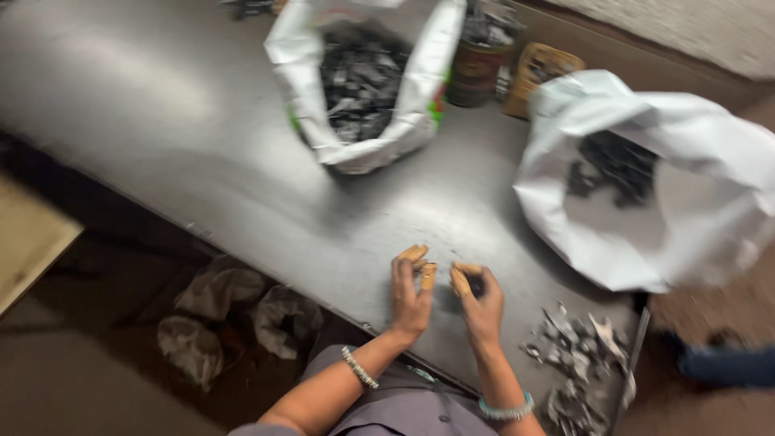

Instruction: The person takes small dark metal castings out of paper sacks on a steel table, turns each casting over in both hands to look it over, and places it on a tray or back on the table. They continue handling the castings one at a time across the work surface.

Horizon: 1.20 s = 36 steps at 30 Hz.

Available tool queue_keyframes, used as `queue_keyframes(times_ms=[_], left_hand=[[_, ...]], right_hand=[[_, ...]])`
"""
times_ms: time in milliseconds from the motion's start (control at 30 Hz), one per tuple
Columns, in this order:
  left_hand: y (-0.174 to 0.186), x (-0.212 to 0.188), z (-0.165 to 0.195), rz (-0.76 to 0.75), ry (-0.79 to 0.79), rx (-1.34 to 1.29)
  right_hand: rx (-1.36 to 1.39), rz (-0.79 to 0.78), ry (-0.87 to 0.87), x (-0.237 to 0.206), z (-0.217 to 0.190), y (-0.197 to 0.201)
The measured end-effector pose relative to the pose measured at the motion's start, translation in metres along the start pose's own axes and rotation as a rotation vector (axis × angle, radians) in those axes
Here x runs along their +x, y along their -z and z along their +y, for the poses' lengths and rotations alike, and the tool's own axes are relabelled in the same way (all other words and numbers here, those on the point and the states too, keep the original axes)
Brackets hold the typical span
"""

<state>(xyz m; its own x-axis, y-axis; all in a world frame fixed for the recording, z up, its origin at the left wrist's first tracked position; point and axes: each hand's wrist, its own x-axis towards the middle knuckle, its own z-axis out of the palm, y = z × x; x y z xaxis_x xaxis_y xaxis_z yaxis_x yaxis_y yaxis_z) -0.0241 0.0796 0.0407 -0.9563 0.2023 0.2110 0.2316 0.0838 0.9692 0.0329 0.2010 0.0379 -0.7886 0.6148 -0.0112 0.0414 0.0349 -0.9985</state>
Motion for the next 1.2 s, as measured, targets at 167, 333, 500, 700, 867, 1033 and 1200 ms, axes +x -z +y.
queue_keyframes(times_ms=[167, 333, 500, 700, 867, 1033, 1200], left_hand=[[0.005, 0.003, 0.001, 0.021, -0.032, 0.035], [-0.001, -0.028, 0.005, -0.141, -0.05, 0.168], [-0.012, -0.06, 0.001, -0.483, -0.172, 0.403], [-0.013, -0.081, -0.016, -0.617, -0.617, 0.574], [-0.011, -0.077, -0.019, -0.674, -0.521, 0.421], [-0.01, -0.081, -0.023, -0.681, -0.595, 0.495], [-0.016, -0.083, -0.023, -0.625, -0.684, 0.674]], right_hand=[[-0.417, 0.009, 0.287, -0.024, -0.002, -0.011], [-0.252, 0.171, 0.299, -0.036, -0.014, -0.013], [0.105, 0.167, 0.441, -0.027, -0.043, -0.006], [0.398, -0.069, -0.045, -0.015, -0.047, -0.04], [0.232, -0.264, -0.191, -0.017, -0.013, -0.061], [0.065, -0.599, -0.059, -0.012, 0.004, -0.053], [-0.463, -0.811, 0.325, -0.038, -0.017, -0.062]])
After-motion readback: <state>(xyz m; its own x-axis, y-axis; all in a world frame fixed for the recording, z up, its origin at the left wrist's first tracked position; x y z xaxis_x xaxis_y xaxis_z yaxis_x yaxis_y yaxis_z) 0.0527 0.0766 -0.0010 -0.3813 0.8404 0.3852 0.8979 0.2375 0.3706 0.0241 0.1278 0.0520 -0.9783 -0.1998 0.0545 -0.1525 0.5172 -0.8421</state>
